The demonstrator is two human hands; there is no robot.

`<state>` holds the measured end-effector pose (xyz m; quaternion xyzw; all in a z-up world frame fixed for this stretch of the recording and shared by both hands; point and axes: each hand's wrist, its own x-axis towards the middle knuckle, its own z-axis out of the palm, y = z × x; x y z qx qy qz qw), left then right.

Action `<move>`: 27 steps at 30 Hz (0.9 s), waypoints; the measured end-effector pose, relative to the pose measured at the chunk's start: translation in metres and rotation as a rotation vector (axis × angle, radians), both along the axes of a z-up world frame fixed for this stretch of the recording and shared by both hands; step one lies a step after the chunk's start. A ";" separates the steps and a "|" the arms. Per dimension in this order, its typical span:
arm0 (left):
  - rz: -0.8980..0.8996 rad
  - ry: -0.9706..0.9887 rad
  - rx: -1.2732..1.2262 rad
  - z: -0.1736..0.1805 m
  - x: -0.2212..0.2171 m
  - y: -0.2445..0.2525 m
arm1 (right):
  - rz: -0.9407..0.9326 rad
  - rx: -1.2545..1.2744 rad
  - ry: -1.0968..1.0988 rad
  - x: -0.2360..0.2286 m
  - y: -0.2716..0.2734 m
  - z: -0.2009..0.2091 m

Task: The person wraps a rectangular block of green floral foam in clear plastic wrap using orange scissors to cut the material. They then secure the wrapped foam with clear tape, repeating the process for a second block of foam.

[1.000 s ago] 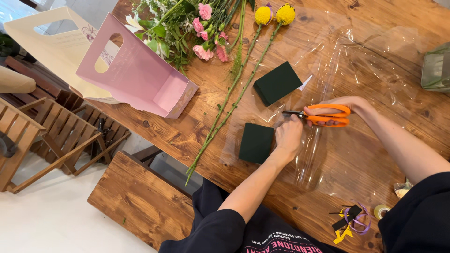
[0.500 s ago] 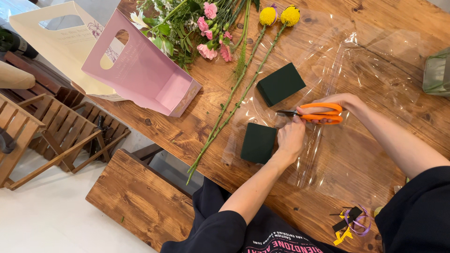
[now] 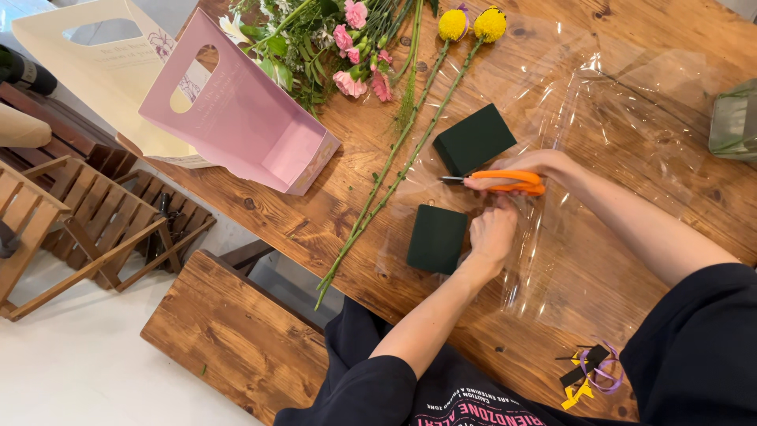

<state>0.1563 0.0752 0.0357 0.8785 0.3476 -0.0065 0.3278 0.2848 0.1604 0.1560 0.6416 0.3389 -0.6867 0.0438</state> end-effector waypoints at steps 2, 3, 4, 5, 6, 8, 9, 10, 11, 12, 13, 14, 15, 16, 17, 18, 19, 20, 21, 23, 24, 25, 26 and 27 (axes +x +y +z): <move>-0.024 0.002 -0.014 -0.001 0.002 0.005 | 0.040 0.008 -0.017 0.000 0.003 -0.029; -0.050 0.005 -0.028 -0.002 0.002 0.007 | 0.078 0.016 -0.032 0.000 0.004 -0.044; -0.047 0.004 -0.027 -0.003 0.003 0.007 | 0.081 0.018 -0.033 -0.002 0.007 -0.042; -0.049 0.015 -0.021 -0.004 0.004 0.006 | 0.103 0.030 -0.046 -0.005 0.010 -0.040; -0.052 0.027 -0.017 -0.005 0.005 0.004 | 0.124 0.041 -0.060 -0.008 0.011 -0.038; -0.045 0.020 -0.032 -0.024 0.010 -0.002 | 0.128 0.045 -0.078 -0.020 0.014 -0.017; -0.041 0.015 -0.047 -0.033 0.014 -0.005 | 0.129 0.049 -0.095 -0.026 0.015 -0.006; -0.039 0.011 -0.048 -0.022 0.011 -0.004 | 0.132 0.048 -0.098 -0.029 0.013 -0.009; -0.040 0.010 -0.045 -0.012 0.007 -0.003 | 0.110 0.042 -0.094 -0.032 0.010 -0.012; -0.041 0.009 -0.039 -0.001 0.003 0.001 | 0.087 0.040 -0.088 -0.035 0.010 -0.016; -0.039 0.008 -0.037 0.003 0.002 0.000 | 0.090 0.042 -0.090 -0.034 0.011 -0.021; -0.035 0.004 -0.027 0.007 0.000 -0.001 | 0.068 0.042 -0.089 -0.034 0.011 -0.026; -0.031 0.000 -0.017 0.011 -0.001 -0.003 | 0.045 0.041 -0.088 -0.034 0.010 -0.032; -0.029 -0.002 -0.018 0.005 0.001 -0.005 | 0.048 0.041 -0.090 -0.037 0.011 -0.034; -0.025 0.008 0.000 -0.001 0.003 -0.008 | 0.097 0.045 -0.119 -0.040 0.013 -0.035; -0.021 0.020 0.019 -0.008 0.005 -0.010 | 0.147 0.051 -0.145 -0.043 0.015 -0.037; -0.019 0.019 0.020 -0.007 0.003 -0.009 | 0.148 0.051 -0.146 -0.044 0.017 -0.042; -0.026 0.008 -0.009 -0.005 0.002 -0.008 | 0.220 0.072 -0.201 -0.045 0.019 -0.046; -0.032 -0.002 -0.038 -0.003 0.001 -0.008 | 0.291 0.094 -0.255 -0.046 0.020 -0.050; -0.035 -0.019 -0.037 -0.001 -0.001 -0.007 | 0.343 0.071 -0.338 -0.063 0.022 -0.022; -0.040 -0.032 -0.039 0.001 -0.003 -0.007 | 0.392 0.044 -0.418 -0.071 0.021 -0.009; -0.040 -0.034 -0.039 0.005 -0.005 -0.006 | 0.393 0.044 -0.420 -0.076 0.021 -0.009; -0.048 -0.050 -0.006 0.010 -0.007 -0.004 | 0.403 0.051 -0.473 -0.080 0.021 -0.011; -0.056 -0.066 0.028 0.015 -0.009 -0.003 | 0.413 0.059 -0.525 -0.084 0.022 -0.012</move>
